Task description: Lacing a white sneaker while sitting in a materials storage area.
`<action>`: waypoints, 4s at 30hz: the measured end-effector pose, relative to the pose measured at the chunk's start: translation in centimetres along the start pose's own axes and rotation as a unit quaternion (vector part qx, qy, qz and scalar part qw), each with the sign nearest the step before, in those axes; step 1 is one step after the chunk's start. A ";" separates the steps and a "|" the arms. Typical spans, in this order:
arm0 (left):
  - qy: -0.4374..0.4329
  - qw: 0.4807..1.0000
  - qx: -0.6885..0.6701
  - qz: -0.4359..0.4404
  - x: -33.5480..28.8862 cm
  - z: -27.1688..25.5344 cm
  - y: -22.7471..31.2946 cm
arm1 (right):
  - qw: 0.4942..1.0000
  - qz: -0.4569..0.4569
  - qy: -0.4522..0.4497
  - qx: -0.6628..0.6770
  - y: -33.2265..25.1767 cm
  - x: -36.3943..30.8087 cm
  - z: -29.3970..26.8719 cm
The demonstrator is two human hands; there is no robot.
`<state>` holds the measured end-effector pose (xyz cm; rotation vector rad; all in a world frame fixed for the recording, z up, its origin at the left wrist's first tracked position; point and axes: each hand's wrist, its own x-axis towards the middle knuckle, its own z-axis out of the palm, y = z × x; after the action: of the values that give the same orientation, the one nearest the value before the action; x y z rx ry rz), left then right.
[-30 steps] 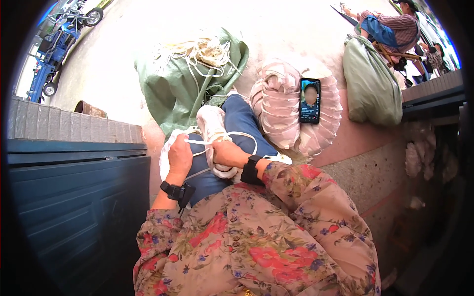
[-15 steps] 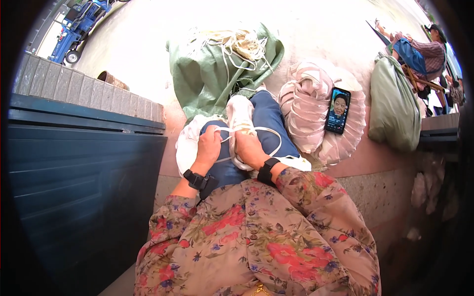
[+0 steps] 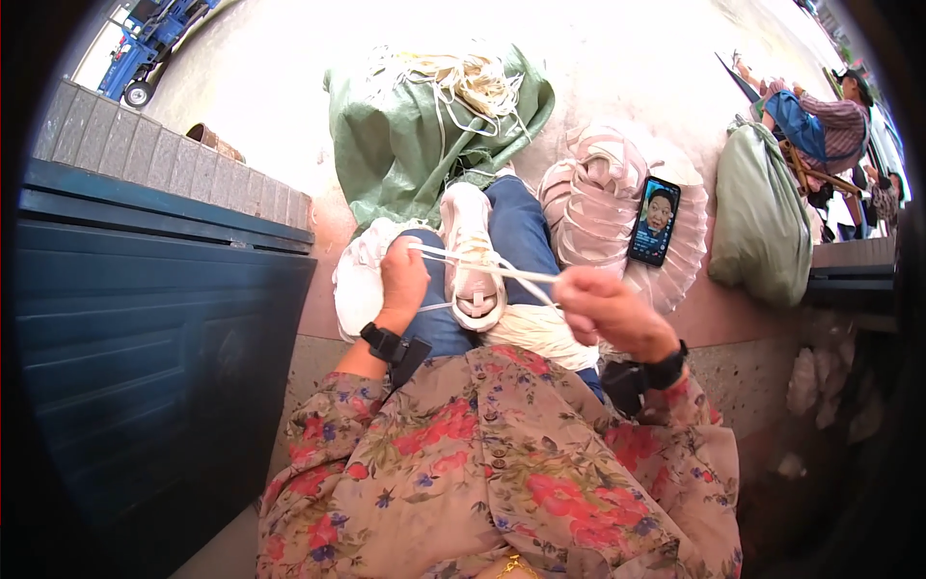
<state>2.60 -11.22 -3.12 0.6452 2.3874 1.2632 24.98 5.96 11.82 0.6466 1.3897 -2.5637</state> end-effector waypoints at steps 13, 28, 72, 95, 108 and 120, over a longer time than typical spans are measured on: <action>-0.093 0.995 0.028 0.038 -0.9 0.9 1.1 | 0.911 -0.403 -0.073 0.050 -5.3 -2.5 1.8; -0.395 0.903 -0.068 0.157 -2.6 -1.8 10.0 | 0.943 -0.332 -0.006 -0.040 -6.9 1.2 4.1; -0.214 0.968 0.017 -0.131 -2.4 -1.6 1.6 | 0.670 -0.144 0.180 -0.706 11.1 12.2 -3.5; -0.263 0.841 0.384 0.277 -0.6 -0.4 3.5 | 0.649 -0.123 0.204 -0.722 11.1 12.8 -2.2; -0.268 0.884 0.317 0.214 -0.6 -1.3 3.3 | 0.654 -0.134 0.234 -0.707 10.9 12.4 -2.3; -0.242 0.772 0.458 0.368 -2.0 1.6 3.6 | 0.660 -0.176 0.208 -0.700 12.2 13.5 -3.2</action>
<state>5.89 -9.49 -0.72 2.0376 2.1891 -0.0918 17.88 2.70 -4.93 0.5972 3.1034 -0.6749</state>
